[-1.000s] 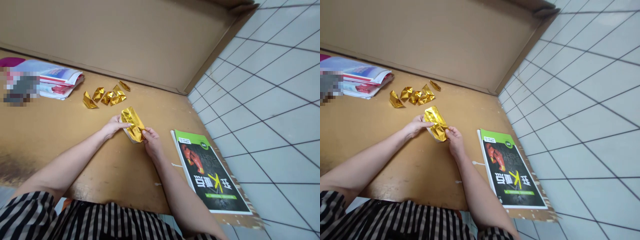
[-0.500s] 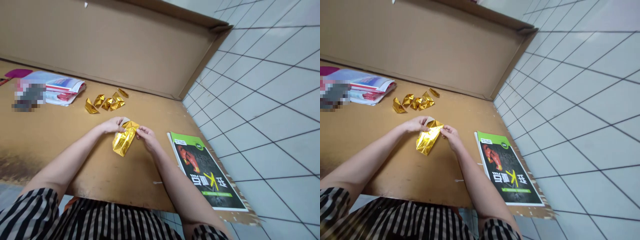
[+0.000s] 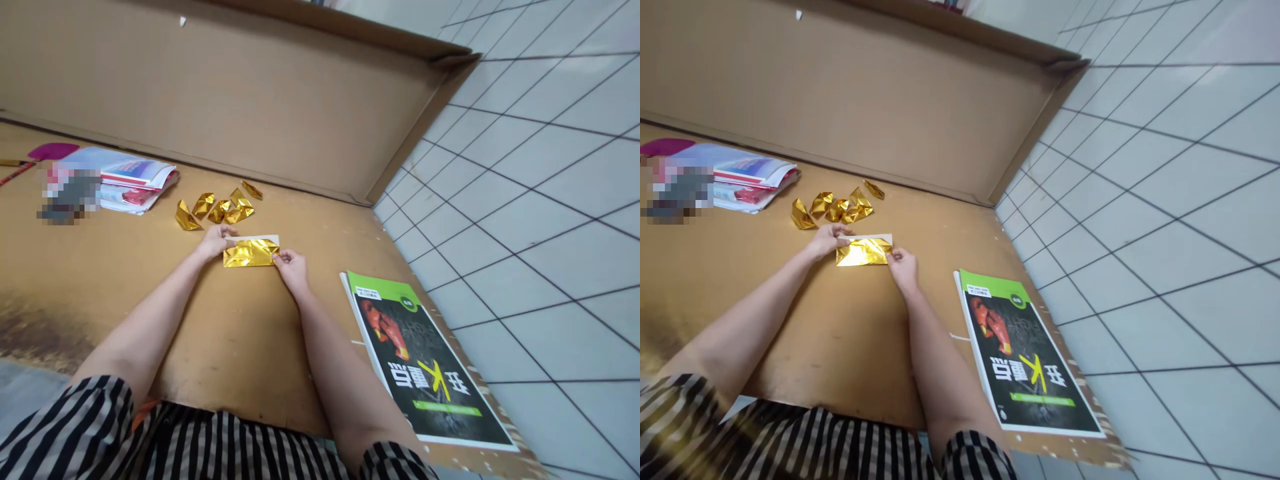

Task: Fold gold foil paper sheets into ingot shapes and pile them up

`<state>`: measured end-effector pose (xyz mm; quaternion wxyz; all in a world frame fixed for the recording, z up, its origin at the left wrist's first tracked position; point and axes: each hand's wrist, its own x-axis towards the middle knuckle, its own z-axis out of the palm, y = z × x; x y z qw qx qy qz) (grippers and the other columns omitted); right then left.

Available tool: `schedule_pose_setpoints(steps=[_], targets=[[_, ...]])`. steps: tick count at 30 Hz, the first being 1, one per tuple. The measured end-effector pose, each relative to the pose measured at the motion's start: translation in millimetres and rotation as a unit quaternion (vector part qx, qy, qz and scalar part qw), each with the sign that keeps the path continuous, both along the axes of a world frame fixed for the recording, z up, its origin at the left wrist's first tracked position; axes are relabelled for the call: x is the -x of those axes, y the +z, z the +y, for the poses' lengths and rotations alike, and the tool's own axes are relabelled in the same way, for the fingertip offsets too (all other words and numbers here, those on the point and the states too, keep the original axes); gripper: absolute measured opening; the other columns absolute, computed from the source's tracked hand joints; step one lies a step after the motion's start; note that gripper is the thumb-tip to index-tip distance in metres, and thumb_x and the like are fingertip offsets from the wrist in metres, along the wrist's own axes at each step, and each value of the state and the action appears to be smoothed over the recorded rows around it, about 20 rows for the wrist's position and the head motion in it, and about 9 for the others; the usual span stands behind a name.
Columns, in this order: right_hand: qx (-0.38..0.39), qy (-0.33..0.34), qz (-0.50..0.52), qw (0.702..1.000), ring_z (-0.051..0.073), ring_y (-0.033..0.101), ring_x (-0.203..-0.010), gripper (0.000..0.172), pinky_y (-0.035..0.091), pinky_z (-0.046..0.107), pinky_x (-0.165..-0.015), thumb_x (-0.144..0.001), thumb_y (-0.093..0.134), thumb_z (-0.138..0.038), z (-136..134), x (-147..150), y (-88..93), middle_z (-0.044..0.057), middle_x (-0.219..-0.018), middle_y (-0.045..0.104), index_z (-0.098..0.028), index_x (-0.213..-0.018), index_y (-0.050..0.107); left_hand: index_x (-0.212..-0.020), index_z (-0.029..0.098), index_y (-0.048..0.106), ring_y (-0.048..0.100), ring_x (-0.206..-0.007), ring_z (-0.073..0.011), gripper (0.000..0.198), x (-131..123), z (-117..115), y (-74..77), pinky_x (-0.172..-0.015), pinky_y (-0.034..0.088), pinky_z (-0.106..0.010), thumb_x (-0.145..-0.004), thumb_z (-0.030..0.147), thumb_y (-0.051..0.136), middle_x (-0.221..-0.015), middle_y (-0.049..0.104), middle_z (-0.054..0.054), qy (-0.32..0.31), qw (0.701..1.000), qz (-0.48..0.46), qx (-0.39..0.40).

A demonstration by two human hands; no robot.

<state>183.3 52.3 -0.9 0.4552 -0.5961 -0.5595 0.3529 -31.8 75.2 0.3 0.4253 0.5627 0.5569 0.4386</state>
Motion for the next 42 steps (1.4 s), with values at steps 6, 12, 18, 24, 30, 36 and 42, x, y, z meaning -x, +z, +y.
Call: schedule_pose_setpoints(steps=[6, 12, 18, 24, 30, 36, 42], targets=[[-0.004, 0.018, -0.223, 0.975, 0.014, 0.047, -0.051, 0.022, 0.035, 0.027, -0.055, -0.069, 0.063, -0.031, 1.0, -3.2, -10.8, -0.006, -0.050, 0.052, -0.025, -0.053, 0.049, -0.102, 0.016, 0.066, 0.055, -0.124, -0.0299, 0.030, -13.8, -5.2, -9.1, -0.111, 0.037, -0.046, -0.072, 0.013, 0.062, -0.124, 0.063, -0.014, 0.053, 0.991, 0.089, -0.081], [-0.026, 0.029, -0.308, 0.951, 0.017, 0.055, -0.059, 0.020, 0.042, 0.030, -0.064, -0.074, 0.060, -0.033, 4.1, -7.4, -16.2, -0.002, -0.058, 0.060, -0.025, -0.057, 0.052, -0.138, 0.012, 0.048, 0.029, -0.146, -0.0295, 0.048, -41.1, -30.2, -7.1, -0.119, 0.021, -0.051, -0.096, 0.033, 0.039, -0.152, 0.042, -0.018, -0.181, 0.882, 0.392, -0.191], [-0.048, 0.006, -0.377, 0.925, 0.029, 0.063, -0.094, 0.019, 0.046, 0.045, -0.086, -0.079, 0.056, -0.035, 0.9, -12.6, -17.0, 0.012, -0.095, 0.071, -0.021, -0.088, 0.065, -0.149, 0.013, 0.035, 0.019, -0.150, -0.0255, 0.063, -46.5, -35.2, -9.1, -0.121, 0.016, -0.043, -0.097, 0.049, 0.034, -0.159, 0.028, -0.015, -0.275, 0.855, 0.427, -0.107], [-0.157, 0.167, -0.383, 0.895, 0.029, 0.039, -0.139, 0.055, 0.025, 0.050, -0.116, -0.093, 0.038, -0.045, -13.0, 5.4, -8.0, 0.018, -0.148, 0.048, -0.013, -0.136, 0.052, -0.151, 0.013, 0.031, 0.017, -0.150, -0.0257, 0.061, -45.7, -39.7, 0.1, -0.121, 0.015, -0.045, -0.098, 0.043, 0.034, -0.161, 0.023, -0.015, -0.276, 0.860, 0.421, -0.085], [-0.057, 0.266, -0.397, 0.876, 0.026, 0.027, -0.147, 0.070, 0.022, 0.048, -0.119, -0.097, 0.023, -0.056, -11.4, 18.3, -14.9, 0.014, -0.157, 0.035, -0.013, -0.151, 0.035, -0.153, 0.024, 0.026, 0.016, -0.150, -0.0213, 0.058, -45.3, -38.7, -3.7, -0.121, 0.015, -0.042, -0.097, 0.038, 0.032, -0.163, 0.021, -0.007, -0.288, 0.860, 0.410, -0.101], [-0.027, 0.247, -0.424, 0.871, 0.027, 0.027, -0.148, 0.073, 0.021, 0.047, -0.119, -0.096, 0.023, -0.061, -6.8, 7.1, -16.5, 0.014, -0.158, 0.034, -0.016, -0.152, 0.033, -0.154, 0.011, 0.022, 0.016, -0.150, -0.0251, 0.066, -44.6, -36.7, -7.9, -0.121, 0.013, -0.044, -0.097, 0.043, 0.029, -0.162, 0.020, -0.015, -0.280, 0.854, 0.429, -0.090], [-0.005, 0.247, -0.457, 0.855, 0.027, 0.024, -0.148, 0.072, 0.020, 0.046, -0.120, -0.097, 0.022, -0.060, -10.8, 7.7, -10.6, 0.014, -0.159, 0.031, -0.014, -0.151, 0.035, -0.152, 0.008, 0.028, 0.018, -0.150, -0.0282, 0.067, -34.3, -32.2, -10.6, -0.121, 0.015, -0.044, -0.096, 0.045, 0.031, -0.161, 0.023, -0.017, -0.239, 0.849, 0.465, -0.073]])
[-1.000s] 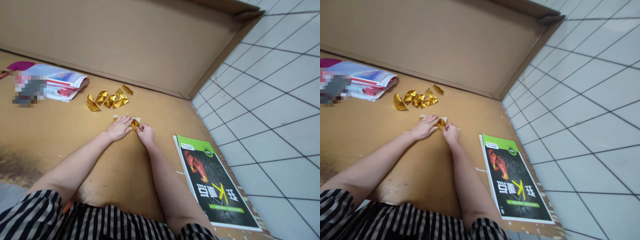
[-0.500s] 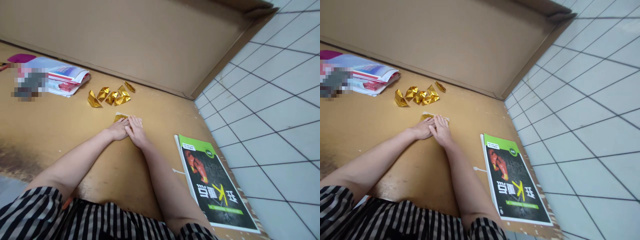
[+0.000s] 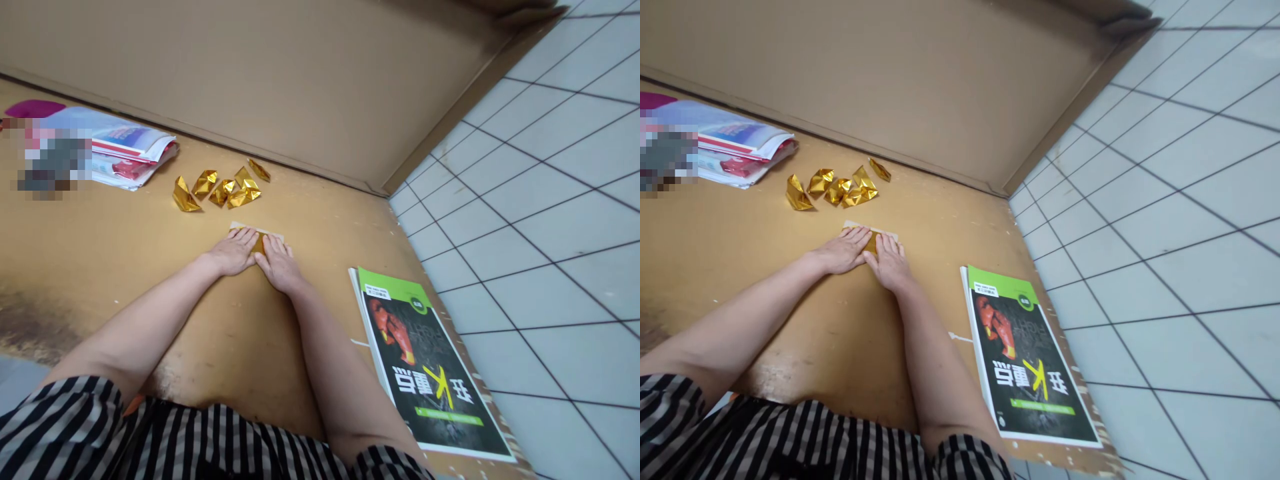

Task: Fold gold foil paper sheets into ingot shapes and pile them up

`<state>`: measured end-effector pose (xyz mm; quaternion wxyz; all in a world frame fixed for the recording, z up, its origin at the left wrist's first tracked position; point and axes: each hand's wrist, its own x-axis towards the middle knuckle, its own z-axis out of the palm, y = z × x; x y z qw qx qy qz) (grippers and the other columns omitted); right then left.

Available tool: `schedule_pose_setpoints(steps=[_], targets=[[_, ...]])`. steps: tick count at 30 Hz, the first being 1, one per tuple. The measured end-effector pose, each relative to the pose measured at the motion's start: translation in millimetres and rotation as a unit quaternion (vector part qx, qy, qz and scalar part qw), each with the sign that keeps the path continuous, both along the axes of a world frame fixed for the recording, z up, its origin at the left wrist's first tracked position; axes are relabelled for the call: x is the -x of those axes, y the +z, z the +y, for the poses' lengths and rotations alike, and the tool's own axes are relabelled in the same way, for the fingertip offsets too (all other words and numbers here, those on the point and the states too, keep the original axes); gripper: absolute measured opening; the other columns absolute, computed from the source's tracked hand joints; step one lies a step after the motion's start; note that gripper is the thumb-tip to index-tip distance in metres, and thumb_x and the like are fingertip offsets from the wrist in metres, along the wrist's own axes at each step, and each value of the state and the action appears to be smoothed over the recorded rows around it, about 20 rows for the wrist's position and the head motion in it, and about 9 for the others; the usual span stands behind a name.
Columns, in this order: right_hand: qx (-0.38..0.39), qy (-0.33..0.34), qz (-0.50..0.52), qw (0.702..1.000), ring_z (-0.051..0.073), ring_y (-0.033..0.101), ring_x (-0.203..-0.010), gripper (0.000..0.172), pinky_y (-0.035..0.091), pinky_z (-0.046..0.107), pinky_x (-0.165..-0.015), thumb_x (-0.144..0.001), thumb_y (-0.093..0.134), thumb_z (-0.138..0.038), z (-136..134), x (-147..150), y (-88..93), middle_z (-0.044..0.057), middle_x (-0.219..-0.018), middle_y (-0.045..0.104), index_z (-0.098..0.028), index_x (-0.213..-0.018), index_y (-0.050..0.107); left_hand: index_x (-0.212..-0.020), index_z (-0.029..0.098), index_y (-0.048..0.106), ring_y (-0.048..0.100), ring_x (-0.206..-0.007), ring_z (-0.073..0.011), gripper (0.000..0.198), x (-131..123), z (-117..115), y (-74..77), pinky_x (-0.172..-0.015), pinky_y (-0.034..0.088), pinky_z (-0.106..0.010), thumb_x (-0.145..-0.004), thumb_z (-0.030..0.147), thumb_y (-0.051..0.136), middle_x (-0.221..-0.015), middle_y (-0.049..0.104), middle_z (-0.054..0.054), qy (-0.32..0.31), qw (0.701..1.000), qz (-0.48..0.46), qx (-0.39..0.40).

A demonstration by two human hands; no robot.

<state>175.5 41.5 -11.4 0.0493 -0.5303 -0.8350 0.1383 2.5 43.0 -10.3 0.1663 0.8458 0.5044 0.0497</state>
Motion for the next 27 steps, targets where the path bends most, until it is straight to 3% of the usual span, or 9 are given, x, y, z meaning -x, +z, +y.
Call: schedule_pose_setpoints(steps=[6, 13, 18, 21, 27], targets=[[0.006, -0.001, -0.010, 1.000, 0.027, 0.021, -0.149, 0.075, 0.017, 0.049, -0.120, -0.097, 0.021, -0.060, -4.3, 0.5, 4.2, 0.017, -0.160, 0.027, -0.009, -0.151, 0.032, -0.151, 0.009, 0.031, 0.019, -0.149, -0.0303, 0.073, 12.3, 5.2, -1.8, -0.121, 0.016, -0.044, -0.096, 0.057, 0.029, -0.160, 0.025, -0.017, 0.032, 0.999, -0.005, -0.021], [0.022, -0.026, -0.046, 0.998, 0.027, 0.019, -0.150, 0.075, 0.017, 0.048, -0.120, -0.096, 0.026, -0.059, -8.8, 1.5, 11.6, 0.017, -0.161, 0.025, -0.010, -0.153, 0.027, -0.151, 0.005, 0.030, 0.017, -0.150, -0.0303, 0.069, 13.1, 3.1, 4.2, -0.121, 0.016, -0.048, -0.098, 0.050, 0.025, -0.160, 0.024, -0.017, 0.057, 0.997, 0.043, -0.032], [0.034, -0.024, -0.065, 0.997, 0.027, 0.016, -0.151, 0.077, 0.014, 0.049, -0.121, -0.096, 0.022, -0.058, -10.9, 4.4, 16.3, 0.018, -0.162, 0.021, -0.006, -0.154, 0.023, -0.151, 0.013, 0.032, 0.014, -0.151, -0.0246, 0.057, 0.6, 0.0, 3.5, -0.122, 0.013, -0.044, -0.100, 0.037, 0.026, -0.161, 0.026, -0.011, -0.010, 0.995, 0.037, -0.089], [0.038, -0.023, -0.063, 0.997, 0.027, 0.015, -0.151, 0.077, 0.013, 0.049, -0.121, -0.096, 0.021, -0.058, -11.8, 4.6, 17.5, 0.017, -0.162, 0.019, -0.006, -0.154, 0.023, -0.152, 0.013, 0.030, 0.018, -0.150, -0.0224, 0.056, -3.6, 0.3, 4.1, -0.121, 0.017, -0.041, -0.100, 0.034, 0.025, -0.161, 0.026, -0.011, -0.043, 0.997, 0.033, -0.051], [0.038, -0.031, -0.066, 0.997, 0.026, 0.015, -0.151, 0.076, 0.013, 0.048, -0.121, -0.097, 0.022, -0.058, -12.8, 5.0, 18.3, 0.016, -0.162, 0.021, -0.009, -0.154, 0.024, -0.153, 0.011, 0.027, 0.018, -0.150, -0.0242, 0.062, 0.8, 2.2, 7.1, -0.121, 0.017, -0.041, -0.100, 0.044, 0.025, -0.161, 0.022, -0.013, -0.032, 0.998, 0.046, 0.002]])
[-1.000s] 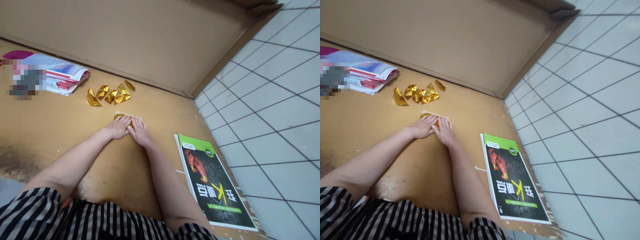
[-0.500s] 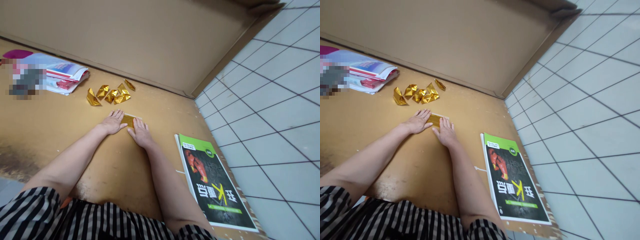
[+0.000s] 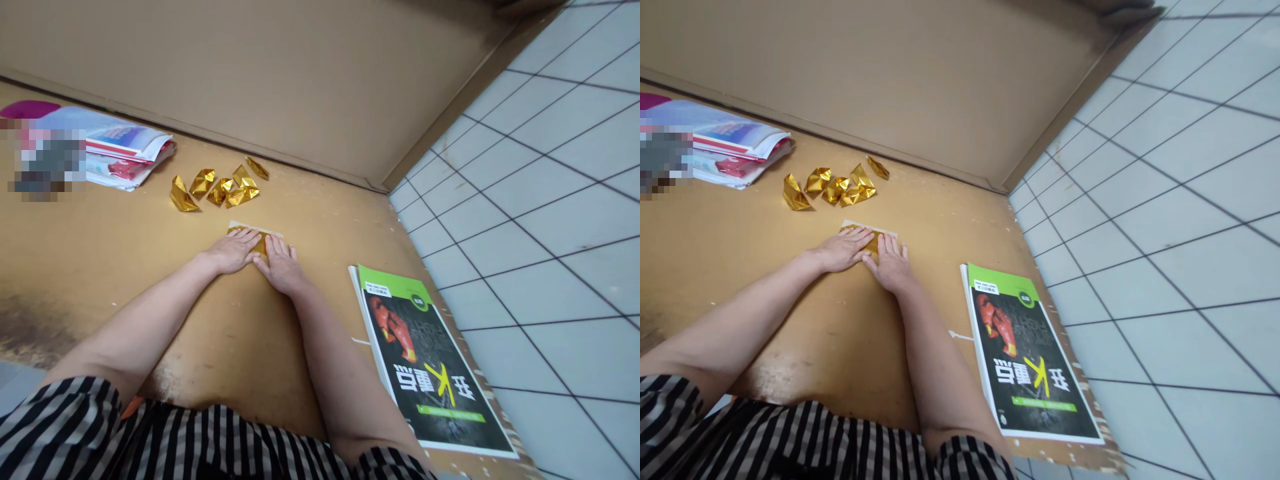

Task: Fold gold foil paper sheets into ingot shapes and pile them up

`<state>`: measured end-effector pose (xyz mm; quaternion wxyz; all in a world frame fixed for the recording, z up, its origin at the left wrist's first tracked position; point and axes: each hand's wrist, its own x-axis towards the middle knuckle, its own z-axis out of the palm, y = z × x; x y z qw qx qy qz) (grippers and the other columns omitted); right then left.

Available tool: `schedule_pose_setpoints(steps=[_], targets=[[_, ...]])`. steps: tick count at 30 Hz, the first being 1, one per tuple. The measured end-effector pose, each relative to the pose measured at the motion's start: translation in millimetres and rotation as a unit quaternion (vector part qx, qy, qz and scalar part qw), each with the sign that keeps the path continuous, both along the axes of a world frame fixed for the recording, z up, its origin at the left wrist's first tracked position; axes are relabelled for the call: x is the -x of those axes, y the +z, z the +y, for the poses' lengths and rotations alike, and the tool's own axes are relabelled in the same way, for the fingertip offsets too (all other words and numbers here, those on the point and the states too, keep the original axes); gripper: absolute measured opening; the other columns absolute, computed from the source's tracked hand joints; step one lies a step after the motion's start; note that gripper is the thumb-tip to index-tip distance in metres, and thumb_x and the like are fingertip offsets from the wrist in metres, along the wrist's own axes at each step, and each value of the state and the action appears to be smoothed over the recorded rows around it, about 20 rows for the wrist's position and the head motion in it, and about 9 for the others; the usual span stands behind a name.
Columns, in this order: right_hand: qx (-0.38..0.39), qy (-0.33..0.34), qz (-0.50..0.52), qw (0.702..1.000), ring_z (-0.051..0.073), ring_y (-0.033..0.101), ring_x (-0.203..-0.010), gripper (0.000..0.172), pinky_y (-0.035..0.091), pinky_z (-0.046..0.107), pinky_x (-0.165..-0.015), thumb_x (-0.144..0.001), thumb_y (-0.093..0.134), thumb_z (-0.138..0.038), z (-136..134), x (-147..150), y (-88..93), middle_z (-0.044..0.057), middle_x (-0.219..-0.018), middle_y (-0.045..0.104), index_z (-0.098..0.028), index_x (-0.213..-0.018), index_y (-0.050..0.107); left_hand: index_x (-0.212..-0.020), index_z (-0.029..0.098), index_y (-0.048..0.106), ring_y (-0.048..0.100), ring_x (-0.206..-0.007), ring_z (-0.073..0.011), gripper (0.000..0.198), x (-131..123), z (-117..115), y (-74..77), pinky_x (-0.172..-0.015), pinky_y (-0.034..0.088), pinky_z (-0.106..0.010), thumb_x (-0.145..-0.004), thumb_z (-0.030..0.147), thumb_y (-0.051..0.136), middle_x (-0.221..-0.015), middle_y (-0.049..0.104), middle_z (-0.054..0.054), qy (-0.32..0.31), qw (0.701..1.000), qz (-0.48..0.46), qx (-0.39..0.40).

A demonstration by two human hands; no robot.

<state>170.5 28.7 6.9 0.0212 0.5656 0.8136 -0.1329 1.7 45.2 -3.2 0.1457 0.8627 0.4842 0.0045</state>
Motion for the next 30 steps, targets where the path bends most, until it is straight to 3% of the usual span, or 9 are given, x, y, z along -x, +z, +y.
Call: schedule_pose_setpoints(steps=[9, 13, 16, 20, 27, 30], targets=[[-0.016, -0.032, 0.019, 0.999, 0.027, 0.021, -0.149, 0.070, 0.017, 0.053, -0.119, -0.097, 0.024, -0.056, 6.7, -19.2, -9.8, 0.016, -0.160, 0.026, -0.013, -0.153, 0.028, -0.152, 0.018, 0.031, 0.020, -0.149, -0.0237, 0.061, 3.2, 6.1, -14.2, -0.120, 0.019, -0.040, -0.100, 0.050, 0.022, -0.161, 0.026, -0.009, -0.018, 0.999, -0.022, -0.037], [-0.053, -0.053, 0.022, 0.997, 0.029, 0.022, -0.149, 0.071, 0.014, 0.054, -0.120, -0.098, 0.024, -0.055, 6.8, -15.7, -5.6, 0.020, -0.159, 0.028, -0.009, -0.151, 0.032, -0.152, 0.017, 0.030, 0.020, -0.149, -0.0235, 0.062, 2.6, 5.2, -12.2, -0.120, 0.018, -0.041, -0.100, 0.049, 0.022, -0.161, 0.026, -0.010, -0.017, 0.999, -0.019, -0.030], [-0.057, -0.013, 0.026, 0.998, 0.028, 0.016, -0.151, 0.071, 0.008, 0.051, -0.121, -0.098, 0.024, -0.052, 2.1, -1.2, 1.7, 0.020, -0.161, 0.021, -0.005, -0.151, 0.030, -0.153, 0.014, 0.026, 0.018, -0.150, -0.0233, 0.062, 1.0, 2.1, -5.0, -0.121, 0.016, -0.041, -0.100, 0.045, 0.023, -0.162, 0.022, -0.011, -0.013, 1.000, -0.010, -0.012], [-0.012, 0.046, 0.050, 0.998, 0.026, 0.015, -0.151, 0.071, 0.011, 0.049, -0.121, -0.098, 0.022, -0.052, -1.8, 14.1, 3.5, 0.016, -0.162, 0.021, -0.007, -0.154, 0.023, -0.155, 0.011, 0.020, 0.016, -0.150, -0.0231, 0.063, -1.0, -0.1, 2.3, -0.122, 0.014, -0.041, -0.100, 0.042, 0.024, -0.163, 0.018, -0.012, -0.002, 1.000, -0.001, 0.021], [0.003, 0.026, 0.019, 0.999, 0.025, 0.014, -0.151, 0.075, 0.012, 0.047, -0.121, -0.098, 0.018, -0.055, 1.9, 5.1, -3.1, 0.016, -0.162, 0.020, -0.006, -0.154, 0.021, -0.154, 0.013, 0.022, 0.016, -0.150, -0.0234, 0.065, 4.1, 1.4, -2.0, -0.121, 0.014, -0.041, -0.099, 0.047, 0.024, -0.162, 0.020, -0.012, -0.027, 1.000, 0.004, -0.012], [-0.003, 0.021, 0.008, 1.000, 0.026, 0.016, -0.151, 0.074, 0.013, 0.048, -0.121, -0.098, 0.017, -0.056, 2.2, 1.1, -3.3, 0.016, -0.162, 0.021, -0.008, -0.154, 0.024, -0.153, 0.011, 0.025, 0.017, -0.150, -0.0243, 0.069, 8.5, 2.5, -4.4, -0.121, 0.015, -0.040, -0.099, 0.052, 0.025, -0.161, 0.022, -0.013, -0.010, 1.000, 0.009, -0.018]])
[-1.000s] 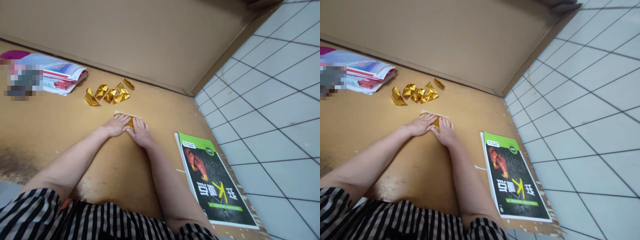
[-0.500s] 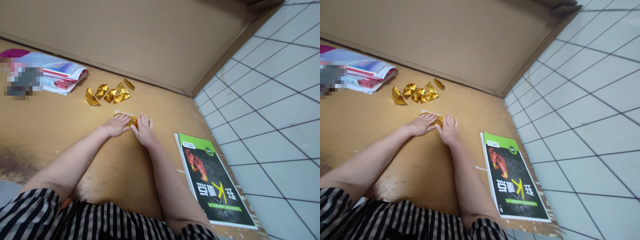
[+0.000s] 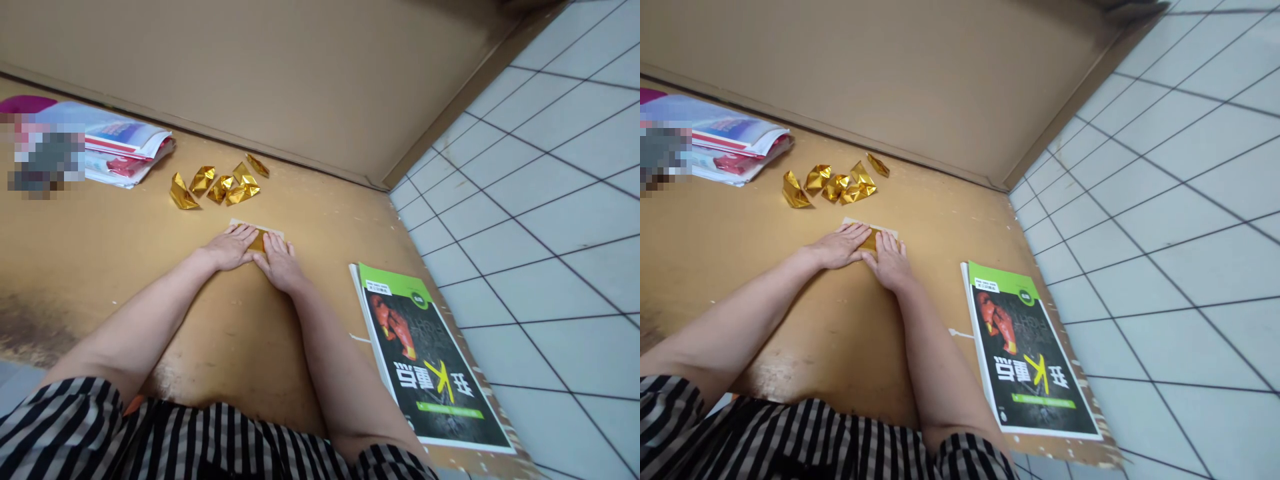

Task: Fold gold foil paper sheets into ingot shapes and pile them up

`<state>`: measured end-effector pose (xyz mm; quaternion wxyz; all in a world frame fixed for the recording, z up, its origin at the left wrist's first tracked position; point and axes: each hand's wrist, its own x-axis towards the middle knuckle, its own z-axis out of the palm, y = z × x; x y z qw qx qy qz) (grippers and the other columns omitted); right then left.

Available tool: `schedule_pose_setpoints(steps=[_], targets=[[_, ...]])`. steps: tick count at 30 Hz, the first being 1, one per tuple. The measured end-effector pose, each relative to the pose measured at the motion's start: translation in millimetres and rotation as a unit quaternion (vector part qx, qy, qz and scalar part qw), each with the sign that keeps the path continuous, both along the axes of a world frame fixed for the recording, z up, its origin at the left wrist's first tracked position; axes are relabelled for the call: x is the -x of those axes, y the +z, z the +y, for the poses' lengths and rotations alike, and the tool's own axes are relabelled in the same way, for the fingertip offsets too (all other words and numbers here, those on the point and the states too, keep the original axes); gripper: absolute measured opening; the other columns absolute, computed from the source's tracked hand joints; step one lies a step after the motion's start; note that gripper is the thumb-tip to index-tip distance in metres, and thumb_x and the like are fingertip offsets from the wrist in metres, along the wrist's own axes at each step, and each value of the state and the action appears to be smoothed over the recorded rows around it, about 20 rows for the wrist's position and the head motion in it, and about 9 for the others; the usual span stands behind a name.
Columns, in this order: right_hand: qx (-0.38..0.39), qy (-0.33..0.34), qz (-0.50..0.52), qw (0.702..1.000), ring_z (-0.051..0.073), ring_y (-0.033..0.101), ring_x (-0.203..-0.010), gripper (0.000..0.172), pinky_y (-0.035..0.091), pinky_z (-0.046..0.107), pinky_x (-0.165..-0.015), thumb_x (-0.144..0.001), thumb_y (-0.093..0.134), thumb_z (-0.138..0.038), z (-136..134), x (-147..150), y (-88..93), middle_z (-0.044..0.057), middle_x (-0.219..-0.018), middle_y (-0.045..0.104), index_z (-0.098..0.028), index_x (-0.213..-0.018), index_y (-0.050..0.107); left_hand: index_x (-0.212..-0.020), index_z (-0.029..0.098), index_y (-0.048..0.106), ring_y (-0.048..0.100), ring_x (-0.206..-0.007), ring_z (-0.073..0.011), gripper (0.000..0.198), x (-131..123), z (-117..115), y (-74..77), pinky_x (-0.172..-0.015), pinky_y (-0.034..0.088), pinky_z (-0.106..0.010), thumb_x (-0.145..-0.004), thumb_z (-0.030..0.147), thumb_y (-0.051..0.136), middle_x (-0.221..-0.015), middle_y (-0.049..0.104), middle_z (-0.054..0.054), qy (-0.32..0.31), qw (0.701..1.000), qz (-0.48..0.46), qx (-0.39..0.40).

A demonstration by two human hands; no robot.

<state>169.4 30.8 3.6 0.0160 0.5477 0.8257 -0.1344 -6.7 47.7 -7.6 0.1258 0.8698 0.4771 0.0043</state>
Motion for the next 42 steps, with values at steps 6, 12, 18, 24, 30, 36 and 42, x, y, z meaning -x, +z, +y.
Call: schedule_pose_setpoints(steps=[6, 12, 18, 24, 30, 36, 42], targets=[[-0.033, -0.034, 0.016, 0.999, 0.025, 0.027, -0.147, 0.061, 0.021, 0.050, -0.118, -0.100, 0.025, -0.045, 2.3, -6.5, 0.6, 0.017, -0.157, 0.034, -0.010, -0.149, 0.037, -0.149, 0.012, 0.036, 0.026, -0.147, -0.0256, 0.062, 9.3, 5.6, -2.7, -0.120, 0.021, -0.041, -0.100, 0.048, 0.028, -0.158, 0.032, -0.013, 0.062, 0.997, -0.039, -0.029], [-0.085, -0.073, 0.061, 0.992, 0.023, 0.046, -0.136, 0.042, 0.027, 0.051, -0.114, -0.096, 0.037, -0.026, 15.5, -20.0, -7.0, 0.010, -0.145, 0.054, -0.022, -0.132, 0.058, -0.132, 0.020, 0.059, 0.045, -0.137, -0.0247, 0.041, 15.5, 14.6, -7.3, -0.117, 0.033, -0.043, -0.096, 0.031, 0.041, -0.142, 0.056, -0.008, 0.090, 0.987, -0.102, -0.083], [-0.106, -0.072, 0.108, 0.986, 0.025, 0.054, -0.126, 0.042, 0.035, 0.046, -0.109, -0.087, 0.044, -0.019, 21.8, -27.3, -10.6, 0.012, -0.135, 0.062, -0.017, -0.126, 0.062, -0.120, 0.013, 0.065, 0.057, -0.122, -0.0241, 0.035, 17.2, 16.9, -4.8, -0.111, 0.040, -0.037, -0.090, 0.022, 0.050, -0.126, 0.066, -0.013, 0.103, 0.980, -0.147, -0.087], [-0.118, -0.072, 0.128, 0.982, 0.028, 0.054, -0.120, 0.047, 0.035, 0.048, -0.108, -0.083, 0.046, -0.018, 18.9, -27.0, -8.5, 0.013, -0.130, 0.064, -0.012, -0.128, 0.059, -0.127, 0.013, 0.060, 0.058, -0.119, -0.0245, 0.042, 19.0, 15.8, -1.1, -0.109, 0.042, -0.038, -0.086, 0.018, 0.053, -0.126, 0.066, -0.011, 0.109, 0.977, -0.166, -0.084], [-0.119, -0.071, 0.141, 0.980, 0.029, 0.054, -0.118, 0.048, 0.038, 0.049, -0.105, -0.083, 0.045, -0.018, 17.0, -26.1, -6.8, 0.012, -0.129, 0.065, -0.016, -0.129, 0.059, -0.125, 0.018, 0.061, 0.058, -0.119, -0.0242, 0.041, 19.0, 17.8, -2.6, -0.109, 0.042, -0.040, -0.085, 0.019, 0.053, -0.125, 0.067, -0.008, 0.109, 0.975, -0.176, -0.084], [-0.122, -0.081, 0.145, 0.979, 0.029, 0.055, -0.118, 0.051, 0.039, 0.049, -0.106, -0.082, 0.046, -0.018, 17.7, -26.8, -8.0, 0.011, -0.129, 0.065, -0.016, -0.131, 0.057, -0.124, 0.020, 0.061, 0.059, -0.117, -0.0244, 0.040, 20.9, 19.2, -5.9, -0.106, 0.045, -0.041, -0.085, 0.020, 0.053, -0.124, 0.067, -0.007, 0.103, 0.973, -0.188, -0.087], [-0.121, -0.114, 0.138, 0.976, 0.029, 0.055, -0.118, 0.053, 0.038, 0.047, -0.107, -0.081, 0.046, -0.018, 20.2, -27.7, -10.3, 0.012, -0.130, 0.064, -0.014, -0.132, 0.057, -0.121, 0.016, 0.063, 0.055, -0.123, -0.0256, 0.038, 14.8, 10.5, 4.7, -0.110, 0.042, -0.042, -0.085, 0.016, 0.050, -0.123, 0.066, -0.011, 0.067, 0.976, -0.158, -0.135]])
